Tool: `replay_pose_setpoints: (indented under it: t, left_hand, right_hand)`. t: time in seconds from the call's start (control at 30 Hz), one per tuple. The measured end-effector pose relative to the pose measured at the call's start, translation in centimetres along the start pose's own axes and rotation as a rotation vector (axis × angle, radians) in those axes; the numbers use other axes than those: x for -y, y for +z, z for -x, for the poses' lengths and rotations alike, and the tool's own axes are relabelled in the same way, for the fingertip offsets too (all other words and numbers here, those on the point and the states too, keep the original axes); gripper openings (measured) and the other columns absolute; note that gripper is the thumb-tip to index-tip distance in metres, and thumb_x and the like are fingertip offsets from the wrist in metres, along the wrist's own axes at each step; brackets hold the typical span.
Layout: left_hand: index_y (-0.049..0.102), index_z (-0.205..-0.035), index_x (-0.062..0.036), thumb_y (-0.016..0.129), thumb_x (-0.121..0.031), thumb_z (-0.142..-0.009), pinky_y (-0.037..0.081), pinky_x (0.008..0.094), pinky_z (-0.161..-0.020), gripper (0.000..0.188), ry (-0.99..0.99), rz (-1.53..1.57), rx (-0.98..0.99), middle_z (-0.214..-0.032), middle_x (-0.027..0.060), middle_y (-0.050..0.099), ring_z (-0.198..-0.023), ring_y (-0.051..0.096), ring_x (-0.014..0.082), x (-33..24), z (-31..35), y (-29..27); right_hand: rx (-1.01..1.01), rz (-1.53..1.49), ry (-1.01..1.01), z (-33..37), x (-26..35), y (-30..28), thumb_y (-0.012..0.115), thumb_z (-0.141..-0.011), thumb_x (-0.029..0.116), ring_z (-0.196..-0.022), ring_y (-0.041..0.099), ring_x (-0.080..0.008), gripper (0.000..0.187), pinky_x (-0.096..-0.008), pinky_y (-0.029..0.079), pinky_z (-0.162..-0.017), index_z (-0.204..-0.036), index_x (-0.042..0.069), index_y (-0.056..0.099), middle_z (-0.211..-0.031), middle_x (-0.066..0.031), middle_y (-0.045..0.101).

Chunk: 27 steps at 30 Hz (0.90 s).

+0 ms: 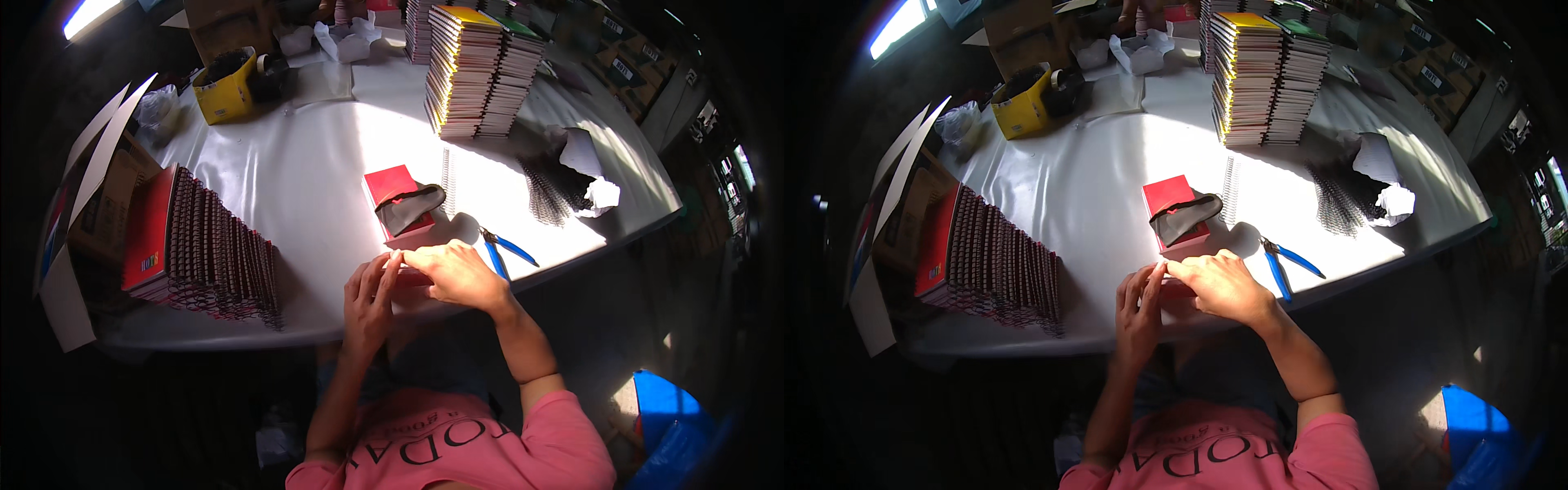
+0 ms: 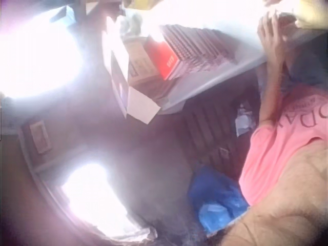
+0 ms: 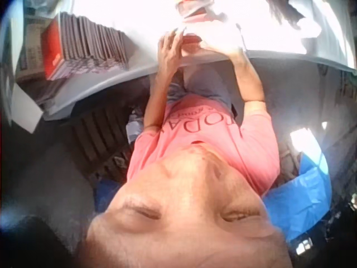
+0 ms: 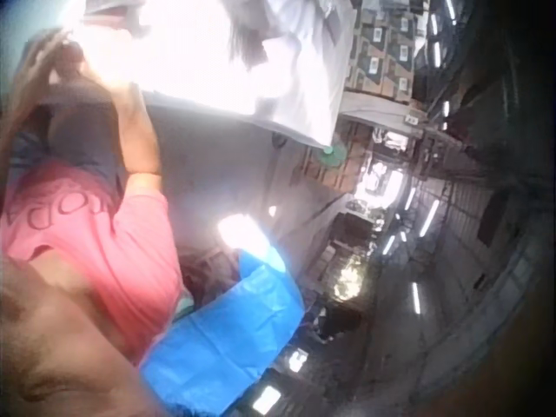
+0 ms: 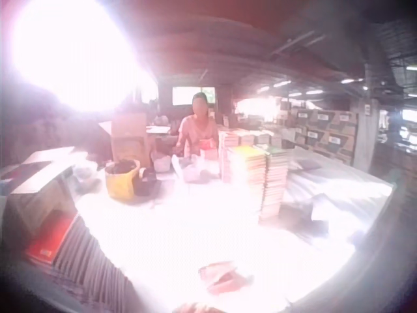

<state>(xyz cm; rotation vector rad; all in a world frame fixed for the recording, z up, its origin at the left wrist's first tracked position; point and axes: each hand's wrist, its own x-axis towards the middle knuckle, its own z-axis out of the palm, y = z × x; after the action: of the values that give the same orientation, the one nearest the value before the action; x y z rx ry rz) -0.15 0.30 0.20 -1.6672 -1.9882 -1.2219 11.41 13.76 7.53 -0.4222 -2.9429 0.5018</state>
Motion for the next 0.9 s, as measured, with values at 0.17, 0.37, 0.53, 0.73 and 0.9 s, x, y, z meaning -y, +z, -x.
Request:
replay_pose_setpoints:
  t: [0.17,0.37,0.53,0.73,0.9]
  left_hand:
    - [0.053,-0.129,-0.0135,0.059,0.003,-0.078,0.035,0.0429,-0.096,0.053,-0.084,-0.102,0.087,-0.117,0.0072,0.053,-0.11,0.048,0.0271,-0.2,-0.1,-0.1]
    - [0.052,-0.13,-0.0225,0.06,-0.016,-0.081,0.0,0.067,-0.102,0.05,-0.124,-0.429,0.107,-0.123,0.0024,0.048,-0.131,0.033,0.0284,-4.6,-0.9,0.4]
    - [0.058,-0.111,-0.0193,0.066,-0.03,-0.076,0.004,0.076,-0.095,0.037,-0.115,-0.373,0.166,-0.112,0.0037,0.049,-0.125,0.037,0.0299,-2.2,-0.8,0.8]
    - [0.054,-0.085,-0.0147,0.077,-0.05,-0.059,0.022,0.066,-0.088,0.049,-0.109,-0.237,-0.036,-0.107,0.0069,0.045,-0.111,0.042,0.0292,-3.7,-1.3,2.3]
    - [0.054,-0.079,-0.0154,0.077,-0.057,-0.055,0.026,0.0571,-0.086,0.052,-0.086,-0.343,-0.238,-0.104,0.0057,0.046,-0.104,0.043,0.028,-2.1,-0.4,3.4]
  right_hand:
    - [-0.082,-0.58,0.14,2.6,-3.0,-1.7,0.054,-0.068,-0.006,-0.086,0.065,-0.0253,0.047,-0.0325,0.051,-0.072,-0.112,0.007,0.061,-0.102,-0.012,0.066]
    - [-0.207,-0.516,0.019,3.4,-2.6,3.4,0.055,-0.071,-0.006,-0.094,0.064,-0.0279,0.04,-0.0324,0.051,-0.08,-0.11,0.002,0.061,-0.11,-0.015,0.064]
    - [-0.075,-1.011,0.116,1.1,-8.2,-1.9,0.067,-0.084,0.009,-0.099,0.06,-0.0146,0.038,-0.0298,0.047,-0.09,-0.121,0.005,0.058,-0.107,-0.0079,0.065]
    - [-0.505,-0.216,0.694,-11.3,-20.4,3.2,0.063,-0.082,0.022,-0.101,0.059,-0.0314,0.058,-0.0397,0.046,-0.088,-0.135,0.012,0.041,-0.105,-0.0172,0.061]
    - [-0.54,0.016,0.54,-10.9,-20.4,2.6,0.05,-0.079,0.004,-0.107,0.05,-0.036,0.058,-0.0415,0.042,-0.092,-0.136,0.003,0.041,-0.102,-0.0243,0.053]
